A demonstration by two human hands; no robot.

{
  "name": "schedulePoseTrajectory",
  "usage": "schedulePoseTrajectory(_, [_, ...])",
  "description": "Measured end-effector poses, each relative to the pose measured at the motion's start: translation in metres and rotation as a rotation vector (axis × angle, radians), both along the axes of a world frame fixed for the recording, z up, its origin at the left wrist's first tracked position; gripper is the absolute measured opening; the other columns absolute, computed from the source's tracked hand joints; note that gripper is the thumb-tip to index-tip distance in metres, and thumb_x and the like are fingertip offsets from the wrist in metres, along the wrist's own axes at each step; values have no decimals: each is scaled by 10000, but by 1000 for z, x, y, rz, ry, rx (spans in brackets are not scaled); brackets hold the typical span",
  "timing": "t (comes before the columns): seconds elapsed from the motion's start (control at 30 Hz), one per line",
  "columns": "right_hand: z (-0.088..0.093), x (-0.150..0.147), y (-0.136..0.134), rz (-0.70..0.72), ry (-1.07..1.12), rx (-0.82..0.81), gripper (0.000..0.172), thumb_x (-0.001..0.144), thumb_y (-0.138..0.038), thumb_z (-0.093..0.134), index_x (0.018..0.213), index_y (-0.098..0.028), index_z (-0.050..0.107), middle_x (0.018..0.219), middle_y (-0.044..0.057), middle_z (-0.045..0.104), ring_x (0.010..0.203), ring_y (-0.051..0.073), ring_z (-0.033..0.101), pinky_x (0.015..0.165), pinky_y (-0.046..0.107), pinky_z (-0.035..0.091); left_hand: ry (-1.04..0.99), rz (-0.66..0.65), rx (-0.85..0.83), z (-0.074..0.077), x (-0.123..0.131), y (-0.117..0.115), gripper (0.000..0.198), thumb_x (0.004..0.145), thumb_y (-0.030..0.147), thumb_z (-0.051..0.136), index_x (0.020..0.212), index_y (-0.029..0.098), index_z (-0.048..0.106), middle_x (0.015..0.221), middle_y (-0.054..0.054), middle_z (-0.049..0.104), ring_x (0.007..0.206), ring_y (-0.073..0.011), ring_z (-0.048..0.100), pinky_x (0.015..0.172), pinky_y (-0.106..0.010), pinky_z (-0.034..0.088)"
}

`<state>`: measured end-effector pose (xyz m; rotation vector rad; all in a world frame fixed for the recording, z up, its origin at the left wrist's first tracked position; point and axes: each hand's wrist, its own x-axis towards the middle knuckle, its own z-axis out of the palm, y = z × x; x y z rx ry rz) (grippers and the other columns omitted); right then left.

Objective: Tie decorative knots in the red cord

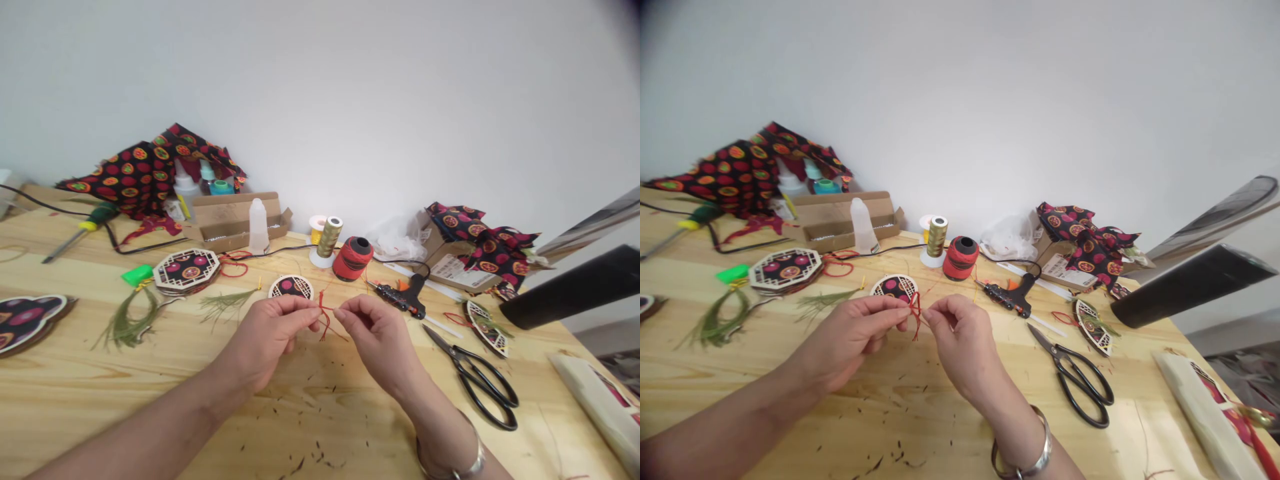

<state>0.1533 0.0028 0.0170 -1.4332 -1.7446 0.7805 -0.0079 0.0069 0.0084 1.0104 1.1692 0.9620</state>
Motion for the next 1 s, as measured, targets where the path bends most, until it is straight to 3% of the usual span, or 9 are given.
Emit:
schedulePoseTrajectory(0.2, [-5,-11,-11,43,-293,483,155,854,-189,469,739,-172,571,699,43,563,655,151,488,605,282,362,-34,47,-22,1,1,-1,177,685,342,660,682,166,679,580,25,586,403,-38,259,382,-205,160])
schedulePoseTrajectory(0.33, [-12,-15,-16,102,-567,715,118,847,-148,480,767,-169,564,684,44,556,635,162,458,589,304,319,-93,72,-97,1,2,-1,143,666,301,685,690,161,680,419,76,415,389,-33,220,374,-187,136])
schedulePoseTrajectory(0.53, [-12,-14,-20,214,-800,816,132,814,-81,447,823,-151,559,714,52,549,620,174,409,561,330,263,-303,57,-209,0,1,1,116,663,237,697,644,144,630,408,98,340,387,-24,178,363,-163,111])
schedulePoseTrajectory(0.73, [-10,-19,-22,295,-871,829,171,811,-80,405,783,-147,559,683,51,517,597,174,400,541,340,275,-441,12,-276,-2,-1,2,103,682,180,677,639,113,610,496,57,491,387,-2,229,358,-135,130])
schedulePoseTrajectory(0.83, [-7,-19,-24,391,-735,814,146,807,-104,439,729,-147,555,692,50,533,640,180,442,568,344,328,-443,8,-266,-3,-2,2,97,681,183,680,658,114,617,546,36,549,391,1,260,358,-130,149])
schedulePoseTrajectory(0.9, [-5,-17,-24,402,-471,753,107,809,-139,469,769,-139,568,780,67,565,727,185,490,641,345,387,-422,20,-253,-4,-1,2,93,677,189,688,679,119,627,554,33,561,397,-1,278,362,-127,167])
schedulePoseTrajectory(1.0, [-4,-14,-18,195,-27,548,135,836,-137,448,855,-144,582,946,93,571,875,176,527,769,324,421,-369,40,-225,-3,0,2,105,662,197,702,708,119,649,553,30,561,407,-4,296,361,-122,172])
